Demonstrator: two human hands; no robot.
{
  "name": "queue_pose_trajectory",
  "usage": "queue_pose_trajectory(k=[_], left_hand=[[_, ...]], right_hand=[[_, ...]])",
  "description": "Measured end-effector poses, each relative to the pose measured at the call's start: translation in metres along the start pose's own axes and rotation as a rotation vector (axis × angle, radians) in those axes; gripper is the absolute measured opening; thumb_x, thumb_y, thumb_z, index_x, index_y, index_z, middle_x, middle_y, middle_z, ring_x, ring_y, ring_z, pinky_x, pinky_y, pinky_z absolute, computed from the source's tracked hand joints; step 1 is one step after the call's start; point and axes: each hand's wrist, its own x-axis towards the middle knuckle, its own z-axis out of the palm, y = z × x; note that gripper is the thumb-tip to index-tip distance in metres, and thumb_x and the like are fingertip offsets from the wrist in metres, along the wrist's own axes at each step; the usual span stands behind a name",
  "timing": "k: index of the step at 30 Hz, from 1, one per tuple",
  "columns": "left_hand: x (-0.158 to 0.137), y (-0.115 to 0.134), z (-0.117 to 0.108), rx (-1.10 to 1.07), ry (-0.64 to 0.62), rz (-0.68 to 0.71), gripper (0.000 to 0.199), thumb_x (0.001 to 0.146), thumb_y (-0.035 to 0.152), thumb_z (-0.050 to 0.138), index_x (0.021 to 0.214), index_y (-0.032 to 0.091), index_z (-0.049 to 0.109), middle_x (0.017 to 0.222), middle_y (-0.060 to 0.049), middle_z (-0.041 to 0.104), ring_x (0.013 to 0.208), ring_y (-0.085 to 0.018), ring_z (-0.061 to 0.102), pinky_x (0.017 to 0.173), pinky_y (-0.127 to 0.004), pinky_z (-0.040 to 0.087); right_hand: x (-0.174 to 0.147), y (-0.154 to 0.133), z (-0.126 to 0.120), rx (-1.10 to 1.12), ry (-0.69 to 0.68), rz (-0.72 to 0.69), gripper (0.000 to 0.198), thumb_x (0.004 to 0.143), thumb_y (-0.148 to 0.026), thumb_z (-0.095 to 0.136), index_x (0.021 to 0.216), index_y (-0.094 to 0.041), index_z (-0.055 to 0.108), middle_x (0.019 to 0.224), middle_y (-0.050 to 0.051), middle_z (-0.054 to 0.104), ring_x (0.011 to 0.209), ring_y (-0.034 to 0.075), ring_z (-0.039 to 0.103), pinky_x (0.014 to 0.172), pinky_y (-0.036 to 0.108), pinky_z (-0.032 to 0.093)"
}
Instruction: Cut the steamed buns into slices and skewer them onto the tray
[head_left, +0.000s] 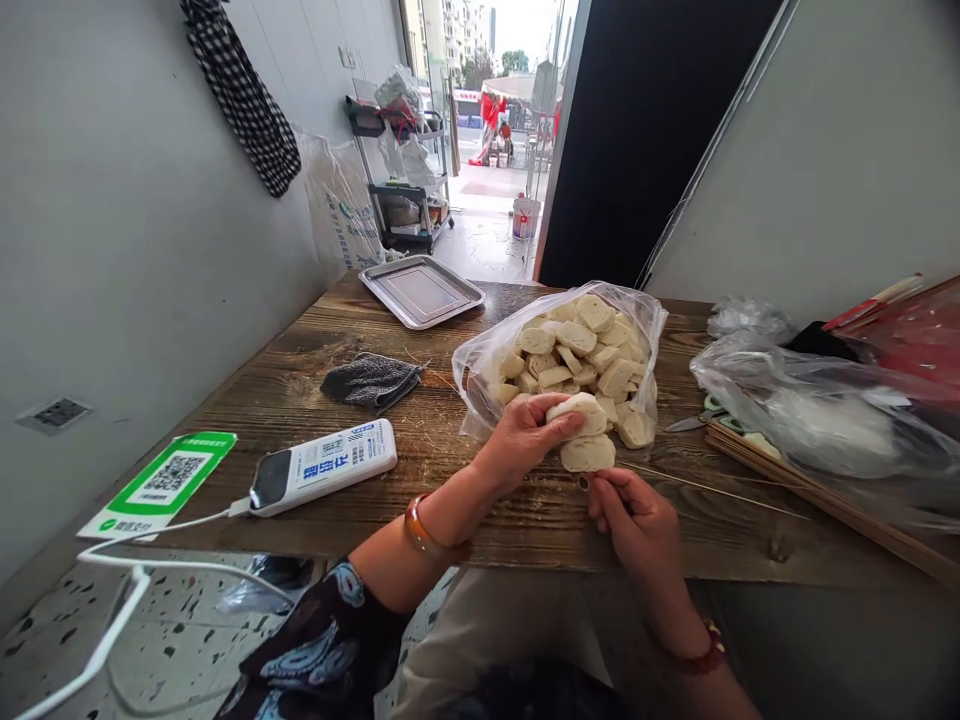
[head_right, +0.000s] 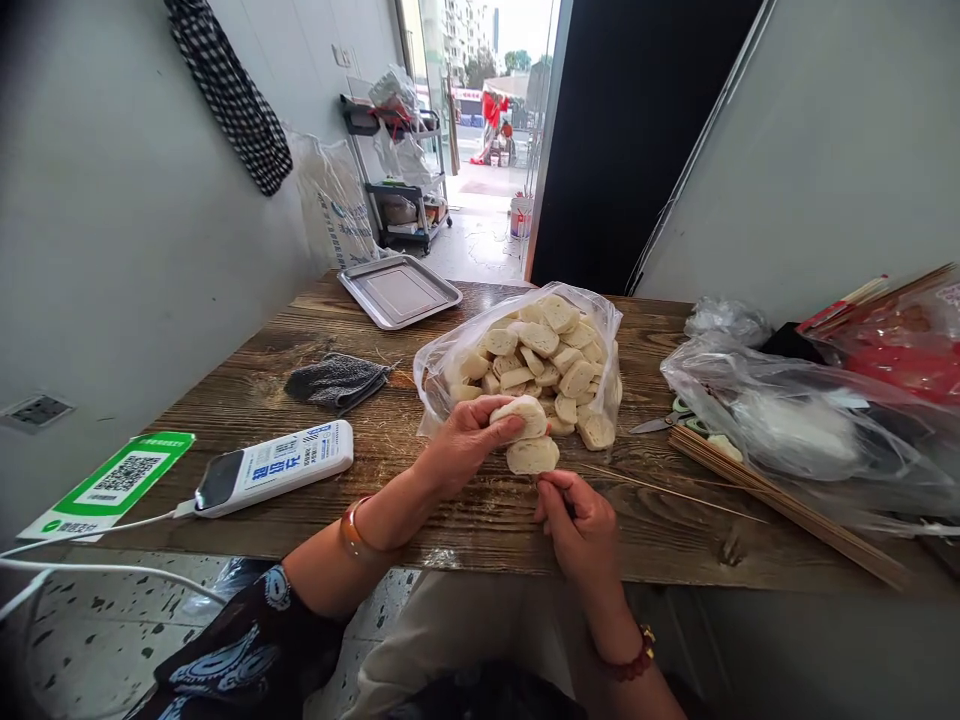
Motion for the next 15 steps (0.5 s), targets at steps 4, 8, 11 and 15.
queue_pose_trajectory(k=[4,8,11,15], left_hand=[[-0.0025,0.0017,0.0010,0.115,0.017,0.033,0.041,0.075,0.052,0.079,0.089,0.013,0.078,0.076,-0.003,0.070,0.068,-0.015,0.057,0.061,-0.024,0.043],[-0.0038,0.0004,0.0011,0.090,-0.012,0.018,0.043,0.074,0.054,0.079,0.090,0.013,0.077,0.079,-0.004,0.070,0.069,-0.015,0.057,0.062,-0.025,0.043],[-0.0048,-0.0001,0.0007,0.003,-0.064,-0.031,0.045,0.074,0.055,0.079,0.092,0.013,0.076,0.082,-0.006,0.071,0.071,-0.016,0.058,0.065,-0.026,0.045],[-0.0058,0.0015,0.0005,-0.041,-0.103,-0.081,0.048,0.074,0.054,0.080,0.095,0.011,0.074,0.083,-0.006,0.070,0.074,-0.016,0.060,0.067,-0.026,0.047]], right_hand=[[-0.0014,0.0015,-0.0013,-0.025,0.009,-0.022,0.020,0.094,-0.040,0.063,0.088,-0.022,0.071,0.058,-0.004,0.062,0.045,0.011,0.054,0.046,0.023,0.044],[-0.0040,0.0011,-0.0035,-0.063,0.011,-0.050,0.020,0.093,-0.039,0.063,0.084,-0.022,0.070,0.057,-0.004,0.062,0.044,0.011,0.054,0.045,0.023,0.044],[-0.0059,-0.0006,-0.0049,-0.098,0.040,-0.067,0.021,0.092,-0.039,0.064,0.082,-0.022,0.070,0.056,-0.004,0.062,0.043,0.011,0.053,0.044,0.023,0.043],[-0.0063,-0.0029,-0.0055,-0.151,0.064,-0.110,0.022,0.092,-0.039,0.065,0.078,-0.022,0.069,0.055,-0.005,0.061,0.042,0.010,0.052,0.045,0.022,0.043]])
